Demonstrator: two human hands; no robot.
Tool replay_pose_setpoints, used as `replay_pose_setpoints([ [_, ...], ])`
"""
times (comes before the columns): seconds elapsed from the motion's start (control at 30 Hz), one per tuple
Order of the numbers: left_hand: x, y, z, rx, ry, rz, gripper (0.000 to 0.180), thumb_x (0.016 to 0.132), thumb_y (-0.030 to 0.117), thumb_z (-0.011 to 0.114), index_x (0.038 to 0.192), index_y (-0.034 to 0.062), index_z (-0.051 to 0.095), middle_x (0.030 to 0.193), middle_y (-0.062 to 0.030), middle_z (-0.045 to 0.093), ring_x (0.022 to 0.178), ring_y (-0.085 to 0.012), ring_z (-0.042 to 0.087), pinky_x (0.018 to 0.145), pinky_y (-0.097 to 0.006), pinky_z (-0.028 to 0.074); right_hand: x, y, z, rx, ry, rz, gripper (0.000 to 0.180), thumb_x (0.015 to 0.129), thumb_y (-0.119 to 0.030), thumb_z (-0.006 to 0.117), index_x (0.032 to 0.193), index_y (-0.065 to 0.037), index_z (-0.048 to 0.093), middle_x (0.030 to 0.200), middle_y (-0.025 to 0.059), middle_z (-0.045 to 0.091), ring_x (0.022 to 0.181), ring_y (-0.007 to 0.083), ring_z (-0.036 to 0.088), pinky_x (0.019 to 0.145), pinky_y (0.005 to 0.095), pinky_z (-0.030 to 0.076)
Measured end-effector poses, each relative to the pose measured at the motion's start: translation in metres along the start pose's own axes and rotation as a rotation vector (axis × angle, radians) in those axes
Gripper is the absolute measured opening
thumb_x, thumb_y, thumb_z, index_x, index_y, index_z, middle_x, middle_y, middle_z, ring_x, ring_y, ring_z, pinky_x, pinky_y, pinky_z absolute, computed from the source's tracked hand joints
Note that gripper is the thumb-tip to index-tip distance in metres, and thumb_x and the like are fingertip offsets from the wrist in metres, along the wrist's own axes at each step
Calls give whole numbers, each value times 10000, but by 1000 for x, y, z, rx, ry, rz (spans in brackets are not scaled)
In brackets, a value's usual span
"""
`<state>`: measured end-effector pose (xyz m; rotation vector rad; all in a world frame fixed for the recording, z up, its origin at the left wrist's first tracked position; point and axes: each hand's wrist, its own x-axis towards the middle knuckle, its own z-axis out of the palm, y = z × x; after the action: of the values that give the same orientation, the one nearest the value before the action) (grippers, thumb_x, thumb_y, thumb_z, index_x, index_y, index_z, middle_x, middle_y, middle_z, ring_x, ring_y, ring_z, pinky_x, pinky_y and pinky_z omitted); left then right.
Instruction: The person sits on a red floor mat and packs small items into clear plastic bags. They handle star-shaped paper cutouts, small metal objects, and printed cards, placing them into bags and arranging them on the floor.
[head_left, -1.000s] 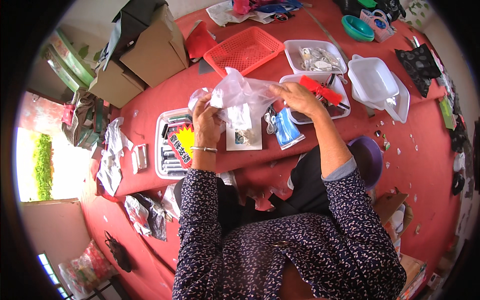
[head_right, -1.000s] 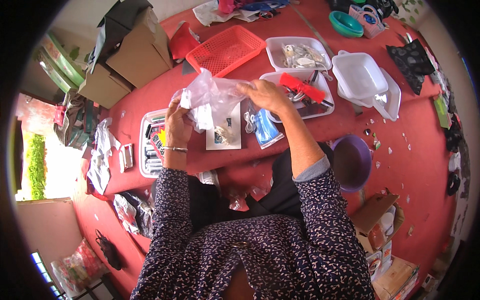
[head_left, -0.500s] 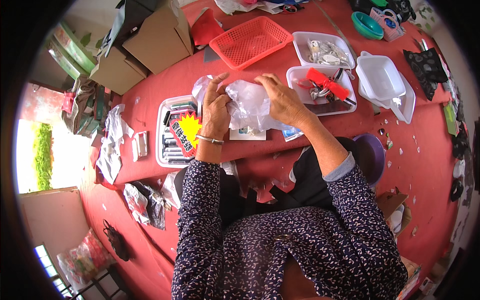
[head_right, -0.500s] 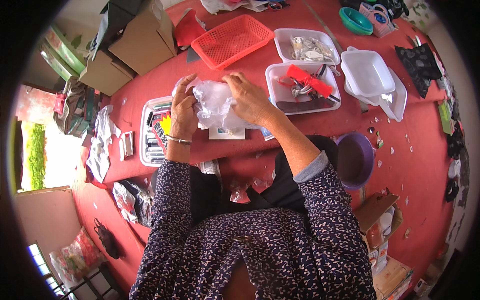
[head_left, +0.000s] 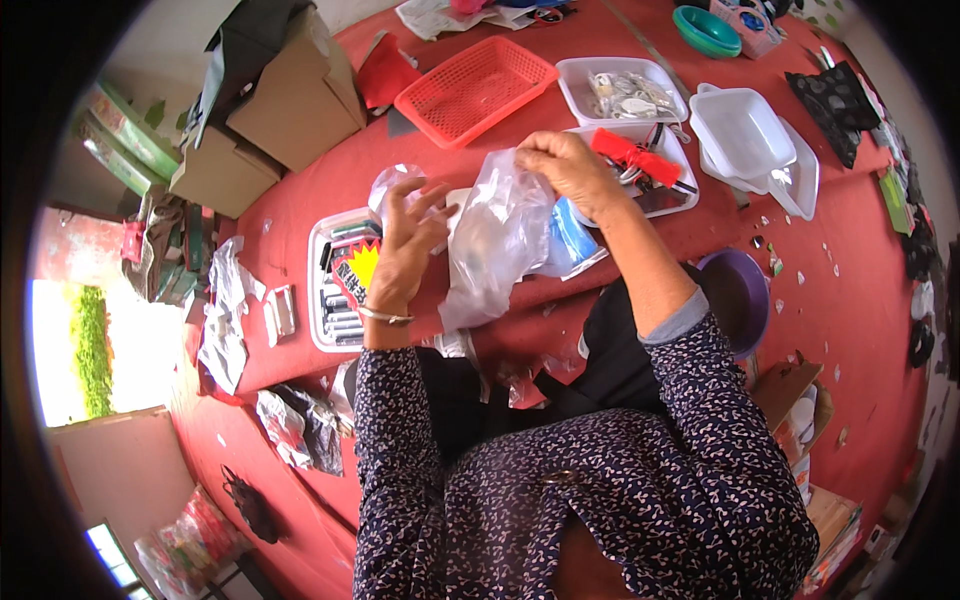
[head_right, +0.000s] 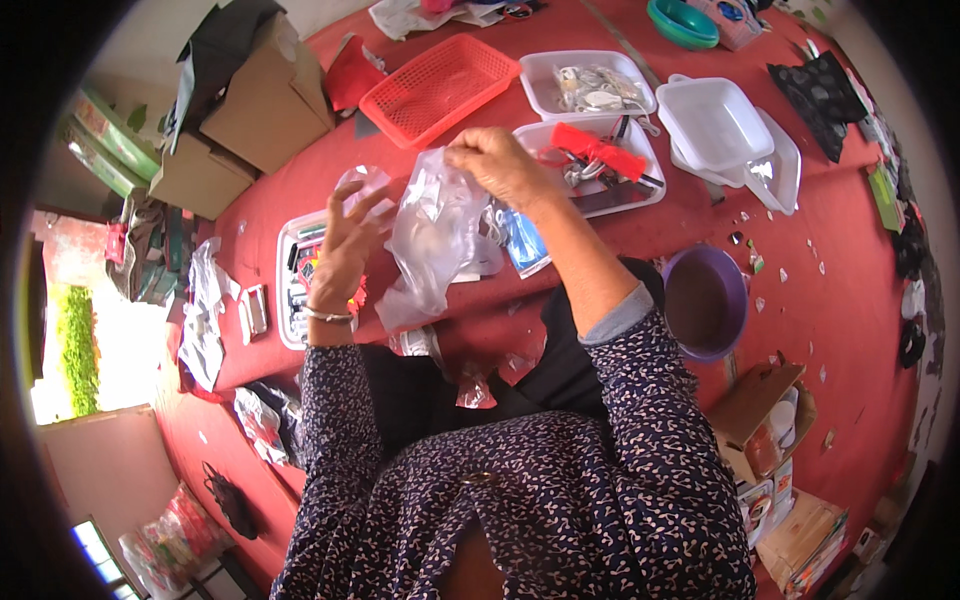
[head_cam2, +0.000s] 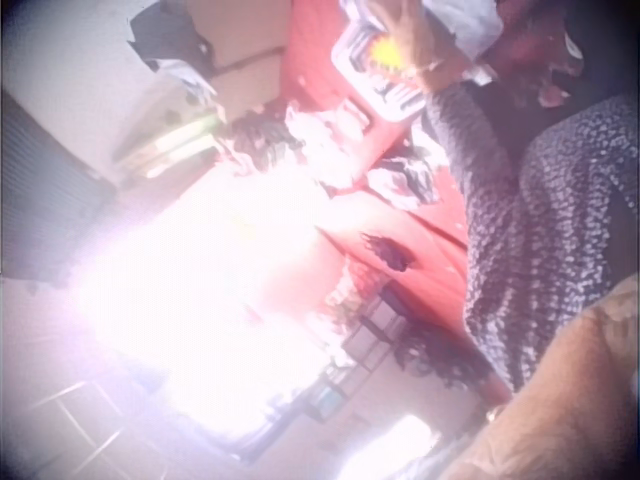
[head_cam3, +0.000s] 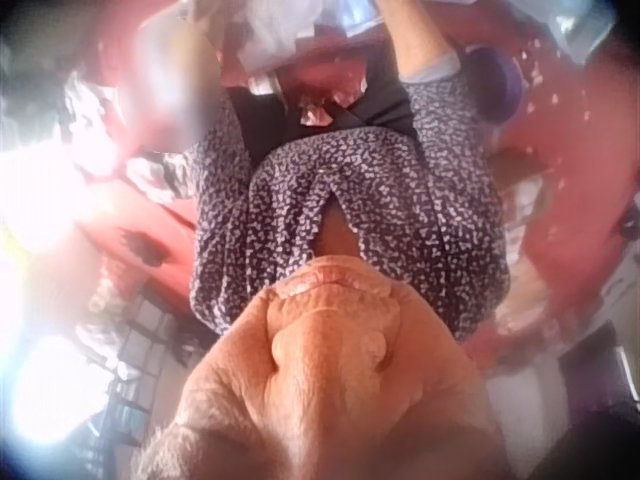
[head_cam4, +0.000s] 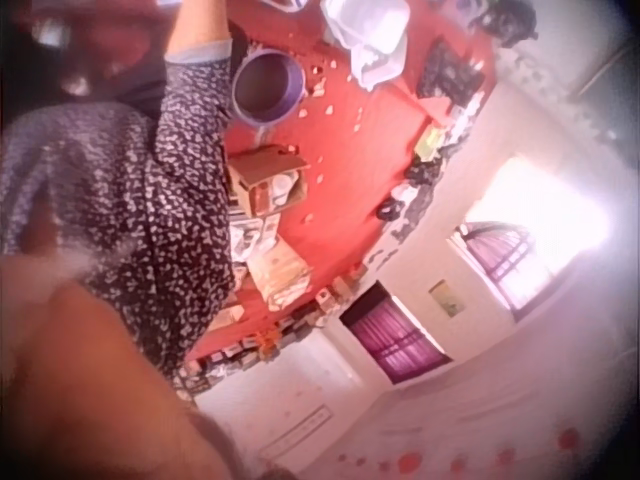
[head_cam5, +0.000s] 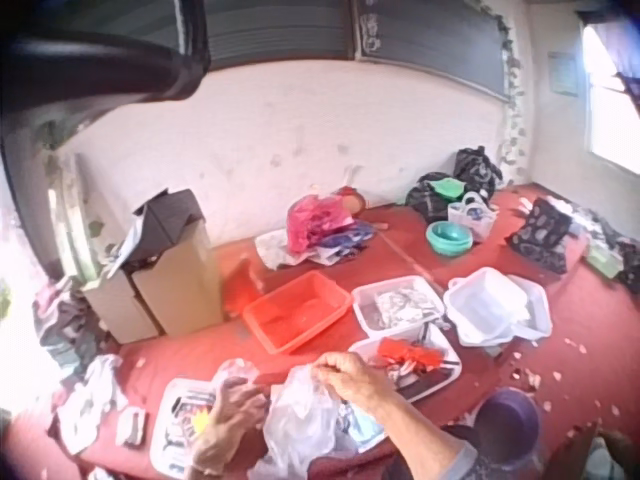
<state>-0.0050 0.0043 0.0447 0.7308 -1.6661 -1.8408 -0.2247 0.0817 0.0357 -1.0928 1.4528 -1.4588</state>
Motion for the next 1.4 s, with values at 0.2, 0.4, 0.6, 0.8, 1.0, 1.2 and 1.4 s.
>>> replay_pose_setpoints([
  [0.2, -7, 8, 35, 917, 102, 517, 964, 524, 138, 781, 1298, 32, 216, 1298, -164, 280, 1231, -292, 259, 1014, -418, 231, 4, 16, 29, -40, -112, 74, 268, 840, -239, 523, 815, 14, 607, 684, 9, 569, 647, 67, 481, 586, 251, 409],
  [0.4, 1, -21, 36, 880, 241, 522, 363, 695, 31, 613, 1042, 46, 507, 898, -141, 598, 771, -229, 604, 677, -289, 467, 2, 21, 43, -235, -115, 133, 331, 856, -251, 477, 745, 37, 595, 630, 37, 544, 601, 73, 442, 546, 267, 401],
  [0.6, 7, -23, 21, 674, 297, 254, 138, 754, 13, 551, 890, 4, 568, 620, -123, 586, 542, -186, 578, 519, -285, 434, -2, -1, 39, -96, -153, 310, 464, 856, -425, 474, 891, 24, 588, 766, 103, 592, 673, 153, 560, 620, 301, 460],
  [0.8, 10, -22, 22, 767, 195, 357, 157, 771, 48, 563, 913, -20, 567, 646, -164, 579, 566, -204, 585, 534, -301, 435, -9, -4, 27, -506, -261, -363, 499, 689, -289, 677, 1075, -11, 526, 1019, 172, 547, 960, 266, 541, 801, 346, 441],
  [1.0, 13, -28, 21, 429, 119, 215, 120, 781, 30, 551, 886, -27, 563, 694, -65, 594, 617, -114, 560, 552, -246, 435, -14, 5, 47, -558, -208, -240, 179, 703, -125, 604, 740, 38, 539, 676, 202, 558, 656, 312, 574, 605, 380, 425],
  [1.2, 14, -5, 22, 74, 267, 233, 198, 807, 16, 484, 999, -15, 517, 747, -31, 572, 647, -97, 533, 627, -222, 452, -9, 9, 40, -413, 41, -196, 204, 737, -145, 579, 725, 44, 504, 651, 202, 550, 618, 322, 562, 565, 379, 417],
  [1.4, -22, 7, 26, 324, 337, 210, 271, 847, 74, 459, 1103, -14, 471, 724, -9, 515, 585, -84, 464, 554, -204, 409, 1, 4, 32, -558, 475, -178, 248, 754, -210, 569, 702, 23, 501, 629, 219, 529, 622, 349, 560, 557, 402, 413],
])
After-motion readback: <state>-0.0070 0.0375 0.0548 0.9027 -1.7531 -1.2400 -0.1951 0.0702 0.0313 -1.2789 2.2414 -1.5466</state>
